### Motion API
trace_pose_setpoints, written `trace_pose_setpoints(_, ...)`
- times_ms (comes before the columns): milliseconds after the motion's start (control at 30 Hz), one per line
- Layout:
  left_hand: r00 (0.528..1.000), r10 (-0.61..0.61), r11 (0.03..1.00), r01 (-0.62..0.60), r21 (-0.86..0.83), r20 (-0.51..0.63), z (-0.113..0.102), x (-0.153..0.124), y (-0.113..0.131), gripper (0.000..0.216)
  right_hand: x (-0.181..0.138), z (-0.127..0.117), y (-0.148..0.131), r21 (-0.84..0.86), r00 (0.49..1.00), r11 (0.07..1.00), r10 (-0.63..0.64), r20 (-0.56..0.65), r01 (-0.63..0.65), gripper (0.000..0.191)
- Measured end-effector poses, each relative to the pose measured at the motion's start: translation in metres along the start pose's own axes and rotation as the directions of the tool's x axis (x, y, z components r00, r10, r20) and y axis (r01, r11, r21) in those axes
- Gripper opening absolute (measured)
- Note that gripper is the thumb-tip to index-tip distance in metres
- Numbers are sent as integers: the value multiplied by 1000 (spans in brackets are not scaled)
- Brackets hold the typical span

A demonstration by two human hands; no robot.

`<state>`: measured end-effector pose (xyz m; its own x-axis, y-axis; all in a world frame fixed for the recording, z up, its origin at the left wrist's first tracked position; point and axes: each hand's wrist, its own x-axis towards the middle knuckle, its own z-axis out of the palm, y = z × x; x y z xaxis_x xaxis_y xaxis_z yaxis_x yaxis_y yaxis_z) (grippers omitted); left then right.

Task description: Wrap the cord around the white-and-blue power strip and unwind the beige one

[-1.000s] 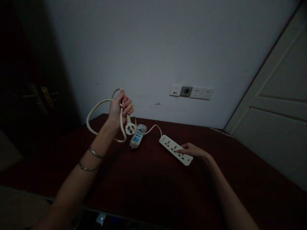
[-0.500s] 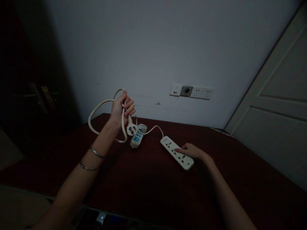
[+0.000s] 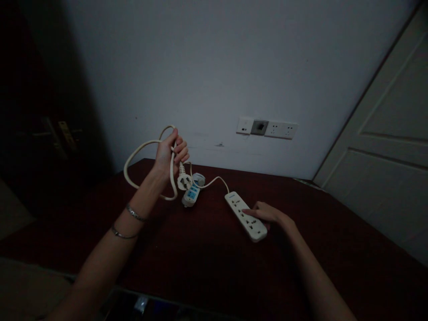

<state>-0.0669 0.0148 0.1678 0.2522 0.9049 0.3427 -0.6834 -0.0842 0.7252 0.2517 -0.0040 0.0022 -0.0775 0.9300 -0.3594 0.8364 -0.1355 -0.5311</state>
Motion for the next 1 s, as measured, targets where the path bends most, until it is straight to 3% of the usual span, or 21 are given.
trace_pose_setpoints(367, 1000, -14, 1000, 14, -9, 25, 0, 2, -2, 43, 1, 1, 3, 9, 999, 1000, -5, 50, 5, 62)
trace_pose_setpoints(567, 1000, -9, 1000, 9, 27, 21, 2, 1, -2, 46, 2, -1, 4, -116, 995, 990, -90, -40, 85, 62)
trace_pose_setpoints(1000, 1000, -14, 1000, 14, 3, 28, 1, 1, -3, 45, -1, -2, 1, -185, 995, 978, -101, 1, 100, 63)
